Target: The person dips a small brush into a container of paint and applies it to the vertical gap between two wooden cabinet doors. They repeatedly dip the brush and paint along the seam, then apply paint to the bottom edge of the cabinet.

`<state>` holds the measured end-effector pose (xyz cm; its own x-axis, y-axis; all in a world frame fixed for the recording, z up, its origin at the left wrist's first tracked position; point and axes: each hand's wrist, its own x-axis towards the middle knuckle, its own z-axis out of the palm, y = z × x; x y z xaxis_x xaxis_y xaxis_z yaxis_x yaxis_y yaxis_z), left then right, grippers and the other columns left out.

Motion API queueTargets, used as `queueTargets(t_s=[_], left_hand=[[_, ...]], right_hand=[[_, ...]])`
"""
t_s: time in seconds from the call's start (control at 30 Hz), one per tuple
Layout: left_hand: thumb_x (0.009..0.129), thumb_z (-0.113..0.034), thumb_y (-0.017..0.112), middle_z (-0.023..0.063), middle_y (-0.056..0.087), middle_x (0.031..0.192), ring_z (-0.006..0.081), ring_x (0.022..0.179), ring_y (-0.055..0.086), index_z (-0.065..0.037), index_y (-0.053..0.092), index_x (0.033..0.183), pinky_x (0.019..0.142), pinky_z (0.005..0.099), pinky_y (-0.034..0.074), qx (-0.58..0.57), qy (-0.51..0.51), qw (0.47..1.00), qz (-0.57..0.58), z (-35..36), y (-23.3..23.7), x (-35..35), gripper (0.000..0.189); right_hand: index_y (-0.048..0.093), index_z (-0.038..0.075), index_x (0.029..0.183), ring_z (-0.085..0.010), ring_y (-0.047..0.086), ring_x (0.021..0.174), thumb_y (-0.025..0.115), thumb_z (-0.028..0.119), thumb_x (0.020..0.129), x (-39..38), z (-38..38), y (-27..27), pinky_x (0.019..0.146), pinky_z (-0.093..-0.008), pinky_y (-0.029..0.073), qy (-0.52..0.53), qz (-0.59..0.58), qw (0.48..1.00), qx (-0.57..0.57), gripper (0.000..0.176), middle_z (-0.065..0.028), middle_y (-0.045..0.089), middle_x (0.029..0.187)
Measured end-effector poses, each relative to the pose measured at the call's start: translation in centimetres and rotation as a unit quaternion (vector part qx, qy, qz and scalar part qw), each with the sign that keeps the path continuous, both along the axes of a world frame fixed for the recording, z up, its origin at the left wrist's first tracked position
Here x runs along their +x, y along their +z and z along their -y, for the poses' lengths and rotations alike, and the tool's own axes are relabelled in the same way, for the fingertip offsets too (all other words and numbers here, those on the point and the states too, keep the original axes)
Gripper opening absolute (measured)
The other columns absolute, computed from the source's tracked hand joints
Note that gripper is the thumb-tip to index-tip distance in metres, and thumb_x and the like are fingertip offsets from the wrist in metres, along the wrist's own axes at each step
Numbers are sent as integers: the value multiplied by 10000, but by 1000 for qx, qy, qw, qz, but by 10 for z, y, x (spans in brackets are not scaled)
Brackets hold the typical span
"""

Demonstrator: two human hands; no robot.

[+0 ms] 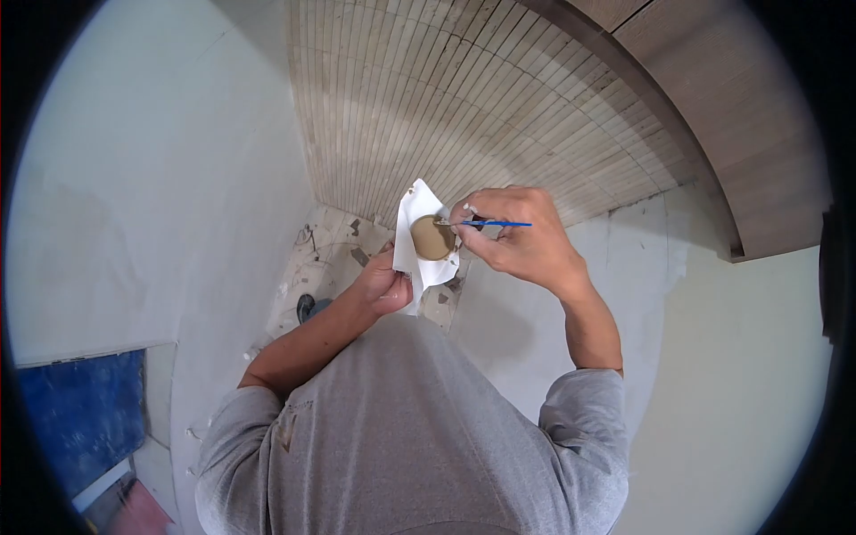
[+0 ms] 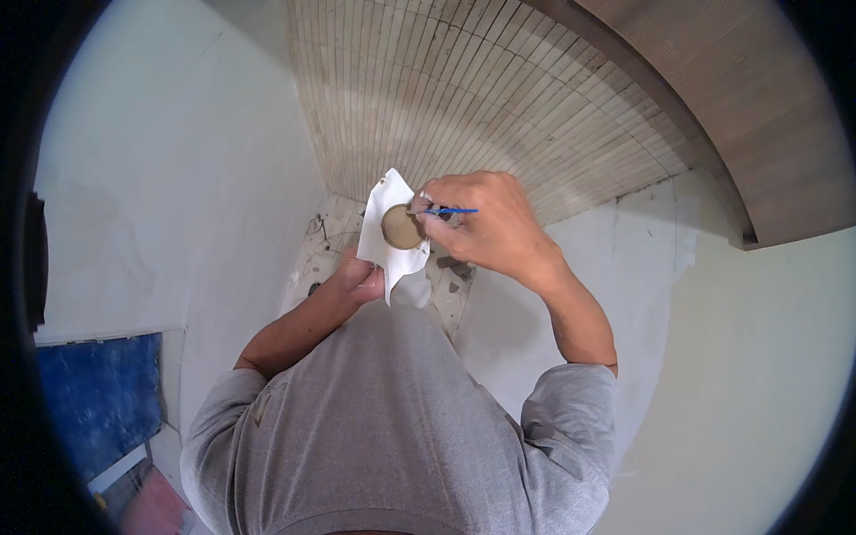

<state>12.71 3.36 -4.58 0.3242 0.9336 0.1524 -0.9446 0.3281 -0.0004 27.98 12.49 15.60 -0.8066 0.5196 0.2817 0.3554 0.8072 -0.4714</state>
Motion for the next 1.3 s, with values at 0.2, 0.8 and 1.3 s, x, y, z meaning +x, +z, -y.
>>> queueTargets(t_s=[0.2,0.8,1.3], left_hand=[[989,-155,565,117,529,1401,275,1295,548,-83,389,1446,1126,477,447,-17,-1,1000,4,-2,-3,2,495],[1029,-185,512,128,487,1459,273,1320,525,-89,354,1490,1142,464,429,28,15,998,47,-9,-3,9,496],[1024,-296,512,167,543,1398,299,1265,560,-74,439,1449,1063,426,483,49,29,997,-56,-12,14,3,485]], right_hand=[[712,41,797,-202,665,616,682,71,741,0,3,5,567,-324,517,-23,35,998,-40,70,-68,700,717],[716,74,826,-241,686,660,700,94,736,29,21,-5,597,-330,539,-16,-33,999,-24,94,-58,727,797],[711,41,813,-167,705,726,737,21,780,50,6,55,662,-321,563,-51,-193,976,-84,46,-85,720,758]])
